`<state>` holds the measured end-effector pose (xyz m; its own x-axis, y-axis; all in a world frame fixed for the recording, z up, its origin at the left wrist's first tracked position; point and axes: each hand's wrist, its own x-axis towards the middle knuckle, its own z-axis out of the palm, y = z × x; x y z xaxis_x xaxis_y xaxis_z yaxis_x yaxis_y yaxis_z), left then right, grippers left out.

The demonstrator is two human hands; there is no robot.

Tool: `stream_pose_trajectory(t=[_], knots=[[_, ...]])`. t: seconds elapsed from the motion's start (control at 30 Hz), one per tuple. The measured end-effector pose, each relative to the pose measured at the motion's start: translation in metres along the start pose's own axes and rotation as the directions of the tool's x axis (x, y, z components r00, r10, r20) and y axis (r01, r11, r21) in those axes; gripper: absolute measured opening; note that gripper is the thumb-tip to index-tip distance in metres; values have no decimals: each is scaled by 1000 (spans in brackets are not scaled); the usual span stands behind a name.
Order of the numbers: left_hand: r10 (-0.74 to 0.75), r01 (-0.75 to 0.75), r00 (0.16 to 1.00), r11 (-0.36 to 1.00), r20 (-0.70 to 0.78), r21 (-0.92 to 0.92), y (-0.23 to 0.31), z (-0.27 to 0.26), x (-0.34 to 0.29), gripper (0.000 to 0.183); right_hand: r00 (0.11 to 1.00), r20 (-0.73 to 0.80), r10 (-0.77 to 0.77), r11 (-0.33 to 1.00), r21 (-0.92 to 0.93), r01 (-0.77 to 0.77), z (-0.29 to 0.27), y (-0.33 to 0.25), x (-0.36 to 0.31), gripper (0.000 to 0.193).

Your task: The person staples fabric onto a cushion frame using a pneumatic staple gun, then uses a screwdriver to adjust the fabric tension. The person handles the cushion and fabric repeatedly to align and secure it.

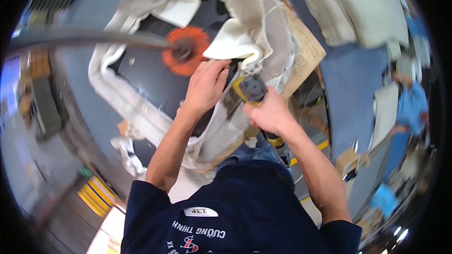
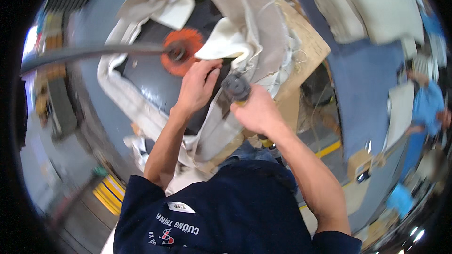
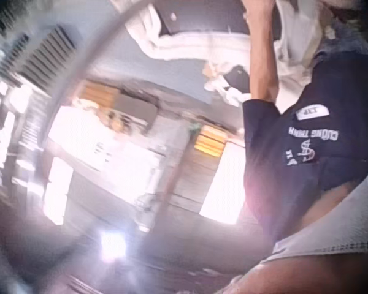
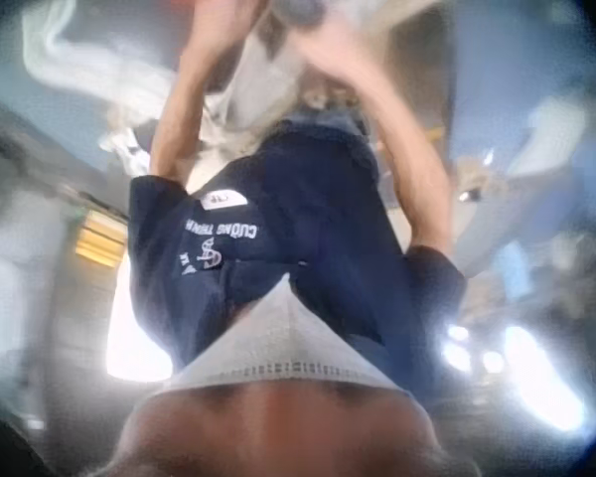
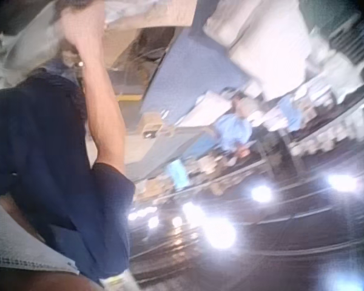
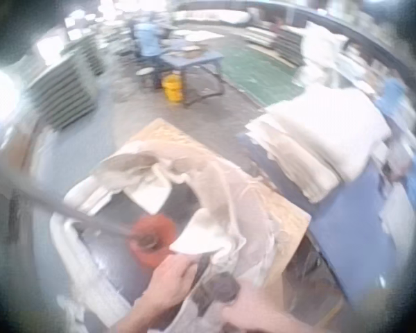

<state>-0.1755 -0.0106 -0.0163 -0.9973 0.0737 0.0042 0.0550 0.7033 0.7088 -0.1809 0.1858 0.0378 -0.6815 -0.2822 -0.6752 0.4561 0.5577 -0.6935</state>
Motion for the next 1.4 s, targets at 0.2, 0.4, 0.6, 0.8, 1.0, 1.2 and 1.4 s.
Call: stream_pose_trajectory(t=[0.2, 0.4, 0.6, 0.8, 1.0, 1.2, 1.4], knots=[[118, -177, 980, 889, 160, 422, 51, 17, -141, 57, 987, 154, 42, 999, -36, -37, -19, -10, -1, 18], [192, -318, 941, 783, 277, 535, 33, 48, -138, 72, 986, 162, -33, 998, -52, 42, -16, -6, -6, 17], [177, -251, 962, 874, 209, 416, 17, 58, -132, 69, 995, 104, -14, 994, -104, 25, -12, -3, -24, 20], [240, -261, 965, 892, 102, 368, 9, 59, -135, 68, 994, 84, 65, 968, -249, -42, 3, -12, -20, 19], [240, -254, 967, 912, 84, 321, 6, 59, -136, 68, 998, 56, 3, 976, -220, 9, 20, -13, -34, 19], [123, -192, 974, 896, 193, 399, 15, 48, -140, 72, 998, 59, -28, 987, -154, 37, 29, 13, -30, 15], [198, -235, 971, 889, 133, 392, 32, 56, -137, 68, 998, 56, -9, 978, -209, 21, 14, 3, -28, 16]])
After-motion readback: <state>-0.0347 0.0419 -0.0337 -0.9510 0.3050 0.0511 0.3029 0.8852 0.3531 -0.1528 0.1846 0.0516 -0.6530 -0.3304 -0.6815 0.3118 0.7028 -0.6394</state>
